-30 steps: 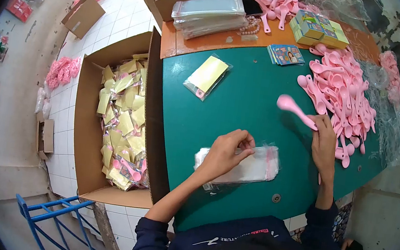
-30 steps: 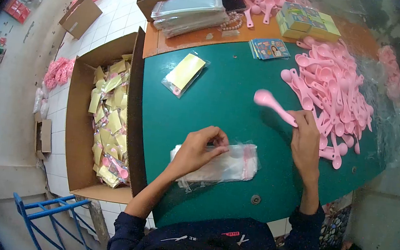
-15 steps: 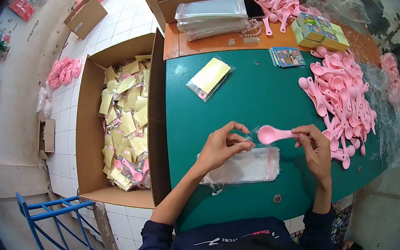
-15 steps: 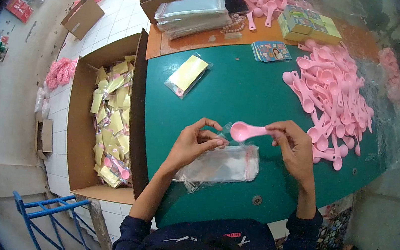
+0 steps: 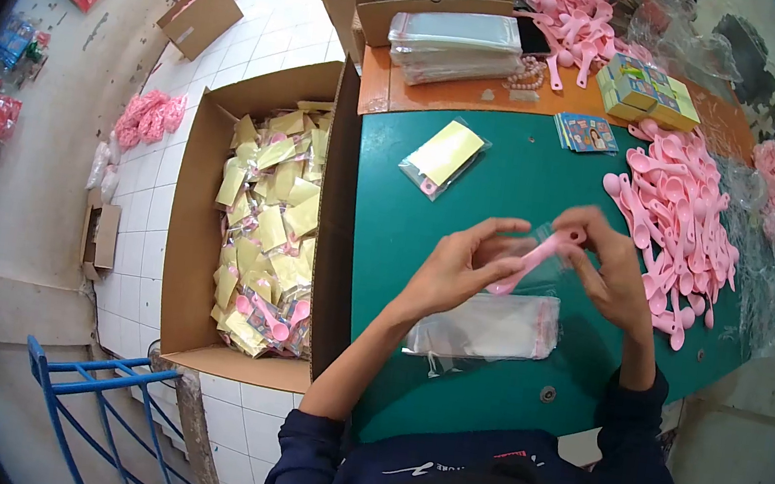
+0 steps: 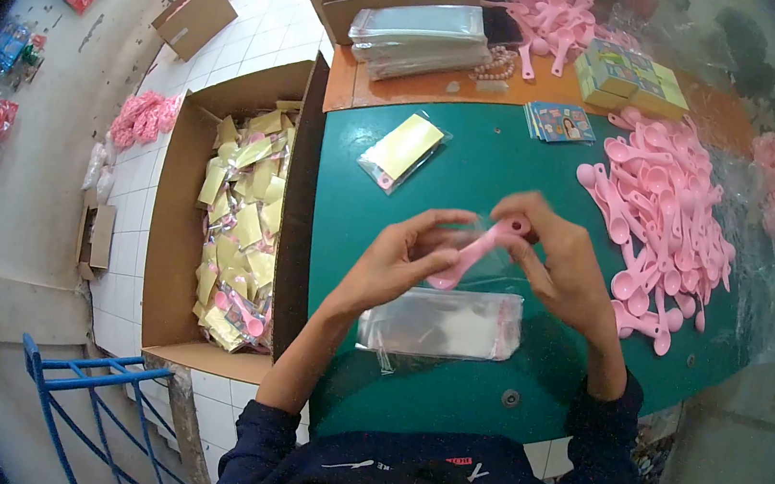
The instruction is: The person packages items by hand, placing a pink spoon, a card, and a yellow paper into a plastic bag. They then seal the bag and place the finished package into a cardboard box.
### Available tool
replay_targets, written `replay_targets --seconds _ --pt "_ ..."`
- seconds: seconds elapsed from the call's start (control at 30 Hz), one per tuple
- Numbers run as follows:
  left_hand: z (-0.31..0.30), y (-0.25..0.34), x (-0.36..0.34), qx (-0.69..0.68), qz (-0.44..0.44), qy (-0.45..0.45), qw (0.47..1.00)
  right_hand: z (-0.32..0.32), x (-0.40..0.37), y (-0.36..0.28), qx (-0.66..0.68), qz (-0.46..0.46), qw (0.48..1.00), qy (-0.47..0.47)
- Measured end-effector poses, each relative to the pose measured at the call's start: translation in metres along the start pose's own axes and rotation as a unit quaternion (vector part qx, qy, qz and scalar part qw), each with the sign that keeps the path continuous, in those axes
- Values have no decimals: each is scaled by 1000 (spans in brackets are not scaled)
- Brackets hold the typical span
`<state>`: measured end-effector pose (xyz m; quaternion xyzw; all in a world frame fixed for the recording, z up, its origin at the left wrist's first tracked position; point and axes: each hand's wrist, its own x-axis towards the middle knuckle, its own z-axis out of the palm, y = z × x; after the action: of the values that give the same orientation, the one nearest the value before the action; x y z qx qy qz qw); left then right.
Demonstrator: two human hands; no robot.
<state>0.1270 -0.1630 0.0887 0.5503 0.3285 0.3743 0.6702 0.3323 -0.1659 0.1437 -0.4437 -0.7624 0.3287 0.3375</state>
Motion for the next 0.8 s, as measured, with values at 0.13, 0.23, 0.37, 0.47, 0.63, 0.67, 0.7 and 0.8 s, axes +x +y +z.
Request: replay_targets --seconds 0.13,0.23,0.37,0.47,0.63,0.67,0.7,0.8 --pt "-27 10 0 114 -12 -38 993 -3 16 -8 29 -11 997 65" --pt "-24 25 -5 50 27 1 998 2 27 -14 29 -71 997 21" --pt "-25 26 -6 -37 81 82 993 -9 76 24 130 -162 976 -69" --pt "-31 25 -10 -28 129 112 985 -59 127 118 -200 91 973 70" --pt "-41 27 -14 -46 145 87 985 -70 132 225 -424 189 878 116" --pt "-40 25 -13 -50 137 86 986 -65 123 229 -420 175 876 157" --pt "-41 24 -12 -51 124 81 988 -59 122 203 -413 222 866 171" --pt "-33 29 -7 -83 36 111 990 -55 119 206 -516 98 799 293"
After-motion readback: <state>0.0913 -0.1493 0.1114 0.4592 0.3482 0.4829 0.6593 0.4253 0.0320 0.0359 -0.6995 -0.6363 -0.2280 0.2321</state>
